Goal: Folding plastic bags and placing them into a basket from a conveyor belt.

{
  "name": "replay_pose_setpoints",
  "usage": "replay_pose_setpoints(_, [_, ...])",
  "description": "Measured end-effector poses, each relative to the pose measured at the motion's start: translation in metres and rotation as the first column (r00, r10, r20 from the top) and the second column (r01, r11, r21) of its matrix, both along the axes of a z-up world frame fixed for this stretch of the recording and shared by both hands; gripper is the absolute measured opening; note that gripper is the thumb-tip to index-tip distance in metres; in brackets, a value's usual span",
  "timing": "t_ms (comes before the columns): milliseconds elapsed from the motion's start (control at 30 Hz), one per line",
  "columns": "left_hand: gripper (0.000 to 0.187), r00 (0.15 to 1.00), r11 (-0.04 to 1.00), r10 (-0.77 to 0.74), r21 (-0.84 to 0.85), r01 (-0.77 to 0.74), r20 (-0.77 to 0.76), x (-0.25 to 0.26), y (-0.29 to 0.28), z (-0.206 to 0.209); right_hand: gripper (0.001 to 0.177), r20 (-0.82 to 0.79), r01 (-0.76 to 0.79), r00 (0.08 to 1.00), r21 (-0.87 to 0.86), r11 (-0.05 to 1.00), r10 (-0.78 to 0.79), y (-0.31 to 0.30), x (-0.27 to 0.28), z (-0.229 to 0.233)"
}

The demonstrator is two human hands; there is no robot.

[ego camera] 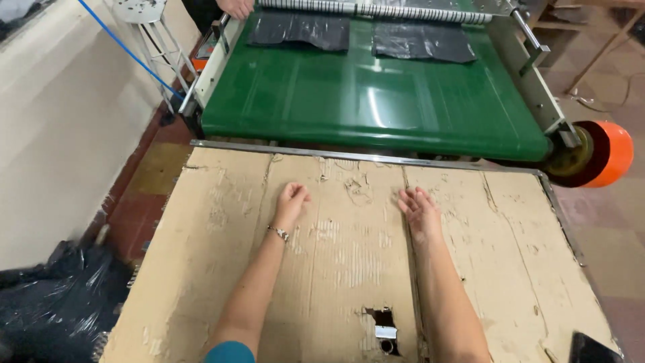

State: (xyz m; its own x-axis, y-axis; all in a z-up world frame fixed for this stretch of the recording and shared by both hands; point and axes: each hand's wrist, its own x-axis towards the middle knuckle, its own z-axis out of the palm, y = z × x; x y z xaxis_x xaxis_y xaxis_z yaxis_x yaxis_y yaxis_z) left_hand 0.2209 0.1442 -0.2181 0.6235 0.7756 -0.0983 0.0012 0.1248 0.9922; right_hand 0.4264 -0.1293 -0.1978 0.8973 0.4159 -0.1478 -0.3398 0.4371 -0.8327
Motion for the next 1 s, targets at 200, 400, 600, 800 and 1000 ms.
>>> replay_pose_setpoints(200, [0.044, 0.967, 0.907, 0.19, -0.407, -0.107, 0.167, 0.074, 0.07, -0.027, 0.033, -0.238, -0.009, 0.968, 0.272, 0.962, 0.077, 0.04, 0.061, -0.032])
replay_pose_setpoints(400, [0.09, 0.904, 0.828, 0.188, -0.557, 0.064, 0.383, 0.092, 0.102, -0.019, 0.095, -0.322, 0.065, 0.945, 0.36, 0.931, 0.059, 0.068, 0.124, -0.051])
replay_pose_setpoints(600, [0.079, 0.858, 0.697, 0.405, -0.714, -0.067, 0.315, 0.062, 0.097, -0.004, 0.062, -0.353, 0.146, 0.932, 0.145, 0.979, -0.087, 0.053, 0.144, -0.079])
replay_pose_setpoints(800, [0.051, 0.827, 0.676, 0.559, -0.608, -0.416, 0.056, -0.044, 0.029, 0.013, 0.021, -0.377, 0.204, 0.895, -0.127, 0.971, -0.237, -0.053, 0.036, -0.082])
replay_pose_setpoints(1000, [0.04, 0.809, 0.663, 0.587, -0.58, -0.474, 0.01, -0.192, -0.087, 0.099, 0.007, -0.517, -0.27, 0.846, -0.208, 0.94, 0.128, -0.146, -0.221, 0.025])
